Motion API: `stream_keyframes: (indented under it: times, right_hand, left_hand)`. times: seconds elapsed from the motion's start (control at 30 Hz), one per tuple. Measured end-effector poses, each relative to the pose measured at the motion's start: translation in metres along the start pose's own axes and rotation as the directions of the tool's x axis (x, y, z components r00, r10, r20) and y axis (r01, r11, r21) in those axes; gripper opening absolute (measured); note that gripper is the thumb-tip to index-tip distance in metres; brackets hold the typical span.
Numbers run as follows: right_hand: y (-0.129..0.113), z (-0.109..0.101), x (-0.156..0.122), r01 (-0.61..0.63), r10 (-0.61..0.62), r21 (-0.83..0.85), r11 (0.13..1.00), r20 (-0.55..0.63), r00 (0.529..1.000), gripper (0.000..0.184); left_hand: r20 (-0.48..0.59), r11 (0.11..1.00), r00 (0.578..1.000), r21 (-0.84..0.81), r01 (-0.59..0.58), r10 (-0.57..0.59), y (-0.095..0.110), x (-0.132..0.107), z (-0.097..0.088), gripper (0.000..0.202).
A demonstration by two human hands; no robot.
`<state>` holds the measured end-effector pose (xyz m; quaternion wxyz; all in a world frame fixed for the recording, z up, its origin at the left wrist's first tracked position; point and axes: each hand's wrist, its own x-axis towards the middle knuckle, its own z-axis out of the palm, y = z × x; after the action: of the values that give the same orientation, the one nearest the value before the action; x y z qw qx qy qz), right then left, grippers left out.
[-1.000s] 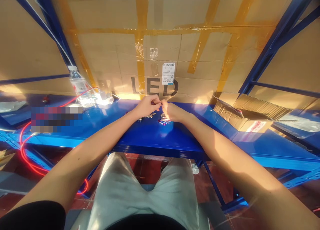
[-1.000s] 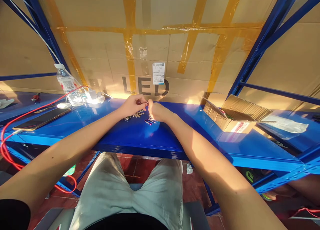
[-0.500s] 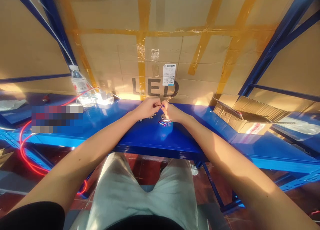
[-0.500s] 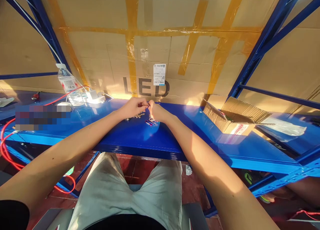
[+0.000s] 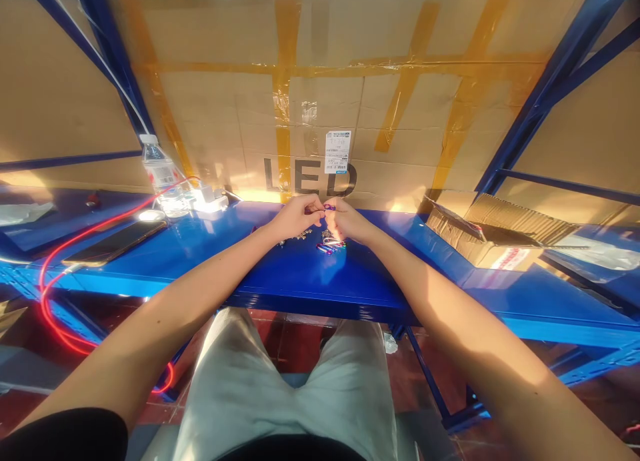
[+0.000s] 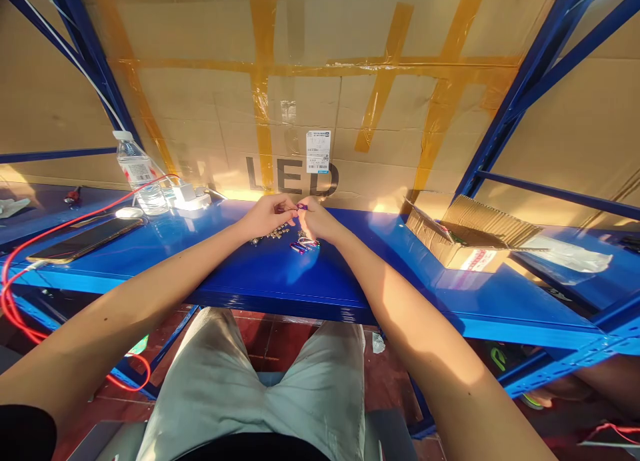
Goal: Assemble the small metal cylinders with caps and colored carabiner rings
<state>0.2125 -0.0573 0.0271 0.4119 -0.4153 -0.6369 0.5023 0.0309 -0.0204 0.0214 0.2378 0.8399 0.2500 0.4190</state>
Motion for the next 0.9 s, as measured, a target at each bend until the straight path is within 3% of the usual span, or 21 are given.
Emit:
stream_keyframes:
  times: [0.2, 0.3, 0.37, 0.43, 0.5, 0.6, 0.77, 0.9]
  right_hand:
    - [-0.01, -0.002, -0.007, -0.023, 0.022, 0.113, 0.993, 0.012, 1.0, 0.021]
    - [-0.001, -0.006, 0.001, 0.0, -0.004, -0.053, 0.999, -0.073, 0.997, 0.02]
    - [0.008, -0.009, 0.007, 0.107, -0.149, -0.256, 0.961, -0.153, 0.977, 0.018]
    - [0.013, -0.009, 0.013, 0.172, -0.248, -0.353, 0.92, -0.184, 0.951, 0.016]
    - [0.013, -0.008, 0.015, 0.121, -0.187, -0.303, 0.945, -0.197, 0.963, 0.015]
    - [0.006, -0.006, 0.012, 0.005, -0.039, -0.213, 0.977, -0.156, 0.987, 0.022]
    - [-0.006, -0.013, 0.004, 0.005, -0.094, -0.341, 0.94, -0.243, 0.966, 0.023]
    - [-0.009, -0.02, 0.0, -0.003, -0.028, -0.187, 0.982, -0.164, 0.986, 0.023]
  left_hand:
    - [-0.042, 0.997, 0.999, -0.063, -0.036, 0.033, 0.005, 0.001, 0.002, 0.002]
    - [-0.018, 0.997, 1.0, -0.076, 0.015, -0.017, 0.002, 0.001, 0.003, 0.002]
    - [0.0, 0.99, 0.996, -0.105, 0.09, -0.091, 0.0, 0.002, 0.004, 0.004]
    - [-0.002, 0.976, 0.986, -0.144, 0.163, -0.165, -0.001, 0.003, 0.005, 0.006]
    - [-0.017, 0.971, 0.982, -0.151, 0.184, -0.188, -0.001, 0.003, 0.006, 0.008]
    - [-0.05, 0.988, 0.99, -0.091, 0.127, -0.132, 0.001, 0.002, 0.008, 0.01]
    - [-0.039, 0.994, 0.994, -0.032, 0.105, -0.106, -0.001, 0.0, 0.007, 0.007]
    - [-0.012, 0.996, 0.996, -0.021, 0.084, -0.084, -0.003, 0.0, 0.006, 0.006]
